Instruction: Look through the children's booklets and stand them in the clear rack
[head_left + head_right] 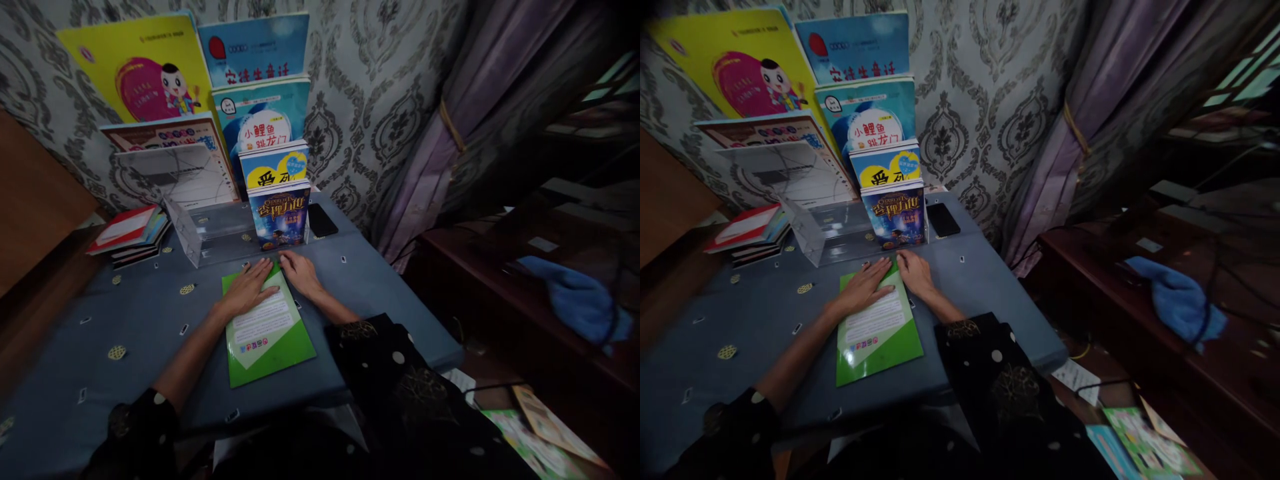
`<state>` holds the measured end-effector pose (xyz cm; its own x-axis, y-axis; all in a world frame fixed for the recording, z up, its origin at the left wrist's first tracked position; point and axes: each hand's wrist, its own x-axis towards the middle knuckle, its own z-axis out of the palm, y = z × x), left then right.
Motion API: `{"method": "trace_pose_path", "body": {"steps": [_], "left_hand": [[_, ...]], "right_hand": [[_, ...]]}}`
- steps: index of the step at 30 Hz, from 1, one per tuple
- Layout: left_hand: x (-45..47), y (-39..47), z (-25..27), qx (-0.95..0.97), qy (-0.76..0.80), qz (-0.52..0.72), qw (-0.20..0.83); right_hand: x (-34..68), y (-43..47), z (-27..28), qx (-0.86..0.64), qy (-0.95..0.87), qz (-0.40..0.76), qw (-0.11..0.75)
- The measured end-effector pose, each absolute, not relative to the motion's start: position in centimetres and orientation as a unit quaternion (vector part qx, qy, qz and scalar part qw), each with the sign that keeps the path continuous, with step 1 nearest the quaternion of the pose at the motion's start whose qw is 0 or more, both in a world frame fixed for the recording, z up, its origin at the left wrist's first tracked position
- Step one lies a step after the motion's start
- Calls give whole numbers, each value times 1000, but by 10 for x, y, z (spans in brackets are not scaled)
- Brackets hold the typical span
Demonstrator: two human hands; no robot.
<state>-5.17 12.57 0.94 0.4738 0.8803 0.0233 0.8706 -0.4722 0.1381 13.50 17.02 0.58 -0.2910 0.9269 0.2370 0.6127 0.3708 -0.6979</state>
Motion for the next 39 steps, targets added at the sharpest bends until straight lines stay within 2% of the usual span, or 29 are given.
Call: {"method": "trace_pose_path", "body": {"steps": [10,14,17,22,39], "left_hand": [[-41,138,11,867,489,61,72],[-43,137,12,866,487,71,87],[-44,137,11,866,486,77,92],[-46,140,7,868,482,77,95],[-46,139,5,867,483,86,90]], "right_hand": [[138,173,7,-490,-757,265,341],[153,173,16,-467,-801,242,287],[166,171,22,-385,-863,233,231],[176,170,26,-298,-901,248,196],[163,161,17,-337,-913,180,142]]}}
